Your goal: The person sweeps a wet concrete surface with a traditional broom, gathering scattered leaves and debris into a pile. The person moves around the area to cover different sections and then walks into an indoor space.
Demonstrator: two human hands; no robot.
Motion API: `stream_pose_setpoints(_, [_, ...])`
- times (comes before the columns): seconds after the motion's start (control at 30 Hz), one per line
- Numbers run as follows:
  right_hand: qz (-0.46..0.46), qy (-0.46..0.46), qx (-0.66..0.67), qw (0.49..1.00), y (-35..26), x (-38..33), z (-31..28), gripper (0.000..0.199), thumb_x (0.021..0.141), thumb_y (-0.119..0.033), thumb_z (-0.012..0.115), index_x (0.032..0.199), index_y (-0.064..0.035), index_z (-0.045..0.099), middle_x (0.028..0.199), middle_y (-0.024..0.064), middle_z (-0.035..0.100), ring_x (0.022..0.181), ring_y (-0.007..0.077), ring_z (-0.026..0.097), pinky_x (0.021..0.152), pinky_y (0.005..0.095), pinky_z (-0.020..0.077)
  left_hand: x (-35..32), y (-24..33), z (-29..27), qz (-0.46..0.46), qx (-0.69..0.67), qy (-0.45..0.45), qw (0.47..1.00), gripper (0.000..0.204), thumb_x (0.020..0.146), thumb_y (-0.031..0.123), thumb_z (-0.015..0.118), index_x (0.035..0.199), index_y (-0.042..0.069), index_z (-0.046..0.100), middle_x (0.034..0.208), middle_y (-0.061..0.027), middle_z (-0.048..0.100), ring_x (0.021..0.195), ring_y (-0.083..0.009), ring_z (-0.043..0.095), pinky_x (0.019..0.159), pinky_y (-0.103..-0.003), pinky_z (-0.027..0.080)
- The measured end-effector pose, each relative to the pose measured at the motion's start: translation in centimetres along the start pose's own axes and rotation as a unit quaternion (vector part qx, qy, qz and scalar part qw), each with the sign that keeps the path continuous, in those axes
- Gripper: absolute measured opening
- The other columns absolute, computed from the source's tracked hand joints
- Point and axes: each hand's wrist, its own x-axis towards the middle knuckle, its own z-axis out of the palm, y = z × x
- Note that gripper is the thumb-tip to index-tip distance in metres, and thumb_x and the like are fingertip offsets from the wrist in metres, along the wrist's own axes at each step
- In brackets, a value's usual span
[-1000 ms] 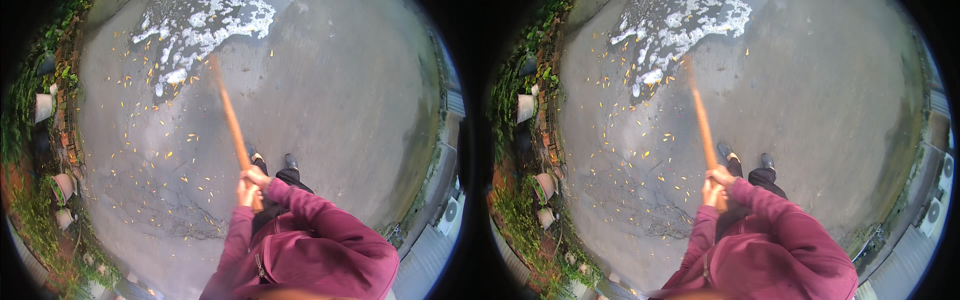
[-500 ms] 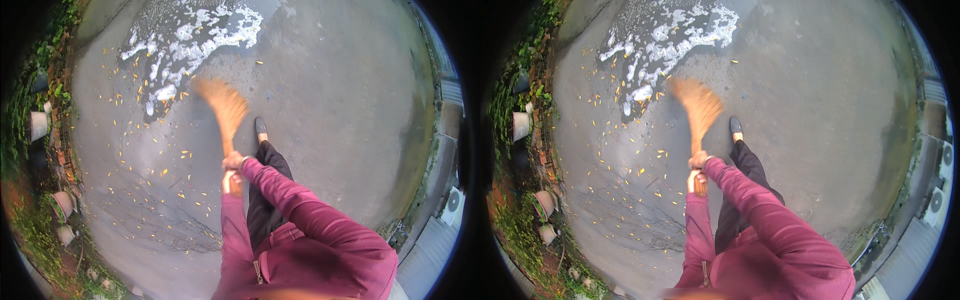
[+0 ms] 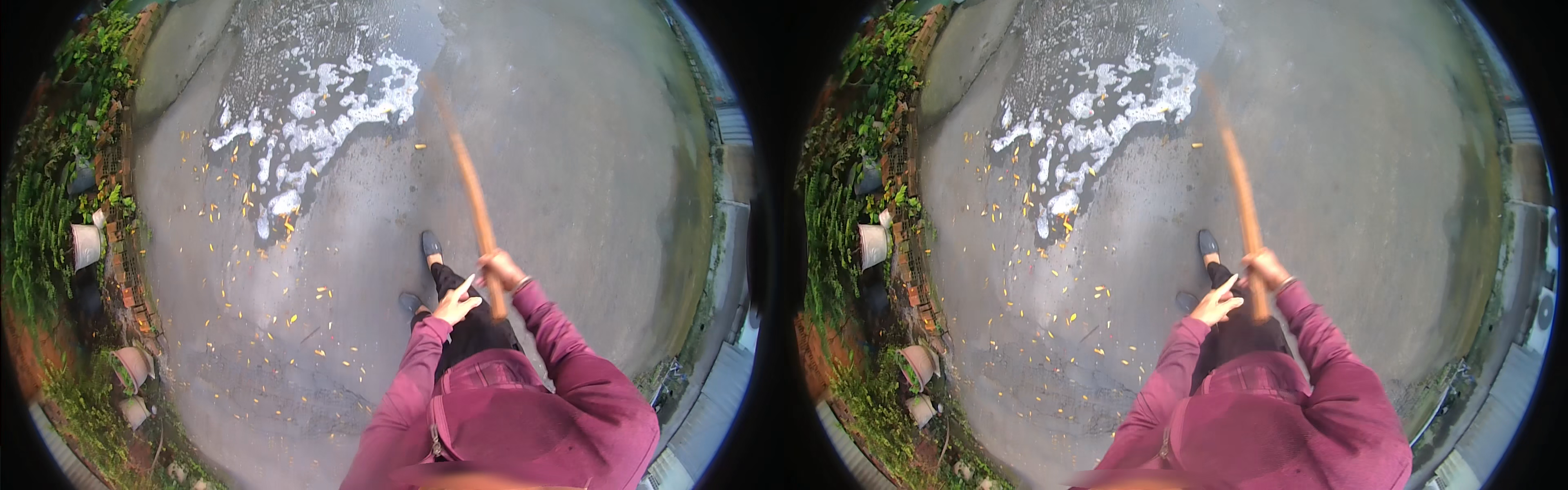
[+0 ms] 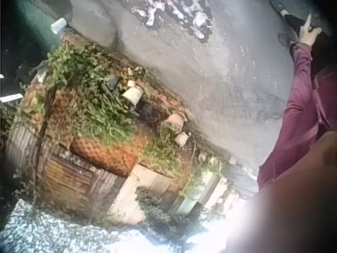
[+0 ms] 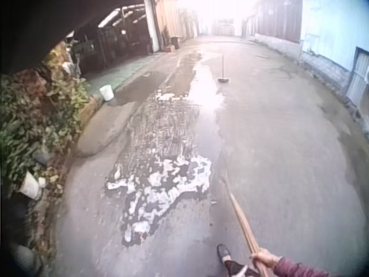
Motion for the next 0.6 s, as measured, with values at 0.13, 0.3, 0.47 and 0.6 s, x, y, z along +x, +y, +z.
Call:
stream_pose_setpoints(0.13, [-0.016, 0.171, -0.051, 0.984, -3.4, 4.7, -9.6, 0.011, 0.071, -0.009, 0.053, 0.072, 0.0017, 0.052, 0.054, 0.0096, 0.051, 0.045, 0.0179, 0.051, 0.042, 0.0319, 0.0439, -1.3, -2.3, -3.9, -0.005, -0.05, 0.029, 0.998, 0.051, 0.081, 0.021, 0.056, 0.129, 0.019, 0.038, 0.107, -0.0116, 0.053, 0.093, -0.0209, 0.054, 0.078, -0.029, 0.045])
stream_pose_setpoints(0.3, [0.051, 0.192, 0.141, 0.97, -6.7, 15.6, -11.7, 0.008, 0.071, -0.009, 0.048, 0.072, -0.0016, 0.045, 0.054, 0.0075, 0.05, 0.043, 0.0207, 0.05, 0.043, 0.0358, 0.0447, -13.9, -13.9, -6.9, -0.11, -0.417, 0.295, 0.853, 0.051, 0.083, 0.011, 0.047, 0.131, 0.008, 0.029, 0.106, -0.017, 0.052, 0.095, -0.0261, 0.055, 0.08, -0.034, 0.047])
stream_pose_setpoints(0.47, [0.017, 0.291, -0.251, 0.923, 4.1, 14.3, 3.8, 0.05, 0.066, -0.017, 0.061, 0.106, 0.0012, 0.037, 0.085, 0.0179, 0.059, 0.081, 0.0297, 0.06, 0.07, 0.034, 0.0497, -30.8, -24.2, -1.0, -0.397, -0.413, 0.466, 0.674, 0.045, 0.083, 0.014, 0.048, 0.126, 0.016, 0.036, 0.092, -0.0116, 0.051, 0.082, -0.0213, 0.053, 0.073, -0.034, 0.046])
stream_pose_setpoints(0.6, [0.183, 0.014, -0.292, 0.939, 5.2, 11.7, 11.1, 0.067, 0.065, -0.012, 0.061, 0.117, 0.0043, 0.022, 0.107, 0.0224, 0.051, 0.1, 0.0314, 0.053, 0.082, 0.0353, 0.0454, -33.5, -25.3, 1.6, -0.442, -0.237, 0.315, 0.806, 0.042, 0.083, 0.013, 0.049, 0.124, 0.014, 0.039, 0.086, -0.0087, 0.053, 0.078, -0.0181, 0.053, 0.069, -0.032, 0.047])
